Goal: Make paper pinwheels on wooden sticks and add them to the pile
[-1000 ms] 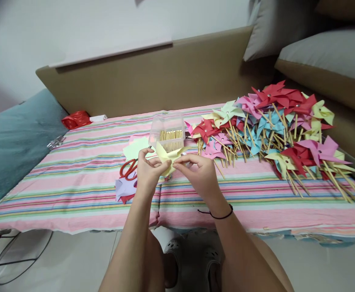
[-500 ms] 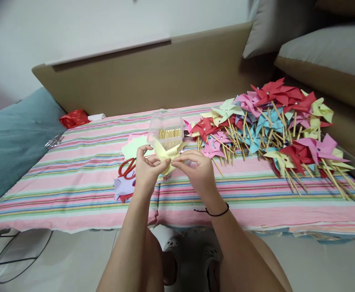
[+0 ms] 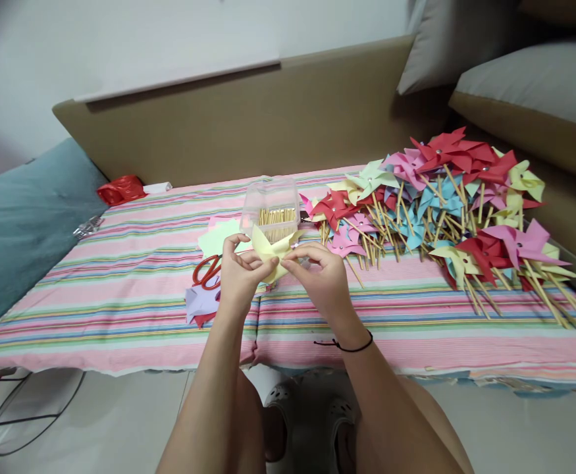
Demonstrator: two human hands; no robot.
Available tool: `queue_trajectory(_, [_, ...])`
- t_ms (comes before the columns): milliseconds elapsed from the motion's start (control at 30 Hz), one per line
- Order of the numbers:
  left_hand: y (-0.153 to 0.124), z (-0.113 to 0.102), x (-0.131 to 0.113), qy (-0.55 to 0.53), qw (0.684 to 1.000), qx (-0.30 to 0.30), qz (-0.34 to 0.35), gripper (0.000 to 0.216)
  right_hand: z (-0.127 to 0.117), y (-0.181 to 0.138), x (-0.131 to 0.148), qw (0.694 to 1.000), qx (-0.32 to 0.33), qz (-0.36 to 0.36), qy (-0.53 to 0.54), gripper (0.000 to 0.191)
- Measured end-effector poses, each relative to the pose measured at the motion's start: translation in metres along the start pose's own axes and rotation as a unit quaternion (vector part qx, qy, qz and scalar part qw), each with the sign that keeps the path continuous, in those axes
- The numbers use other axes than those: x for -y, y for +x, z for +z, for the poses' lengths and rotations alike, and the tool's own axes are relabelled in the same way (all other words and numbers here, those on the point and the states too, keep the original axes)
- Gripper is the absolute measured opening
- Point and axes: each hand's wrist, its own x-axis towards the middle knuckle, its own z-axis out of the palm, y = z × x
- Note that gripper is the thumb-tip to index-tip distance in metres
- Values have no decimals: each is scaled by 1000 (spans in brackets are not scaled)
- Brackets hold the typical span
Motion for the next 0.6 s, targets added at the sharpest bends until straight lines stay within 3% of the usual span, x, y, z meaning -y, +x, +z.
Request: queue_trajectory(600, [1, 1, 2, 9, 1000, 2, 6, 58, 3, -2, -1, 1000, -17, 19, 14, 2])
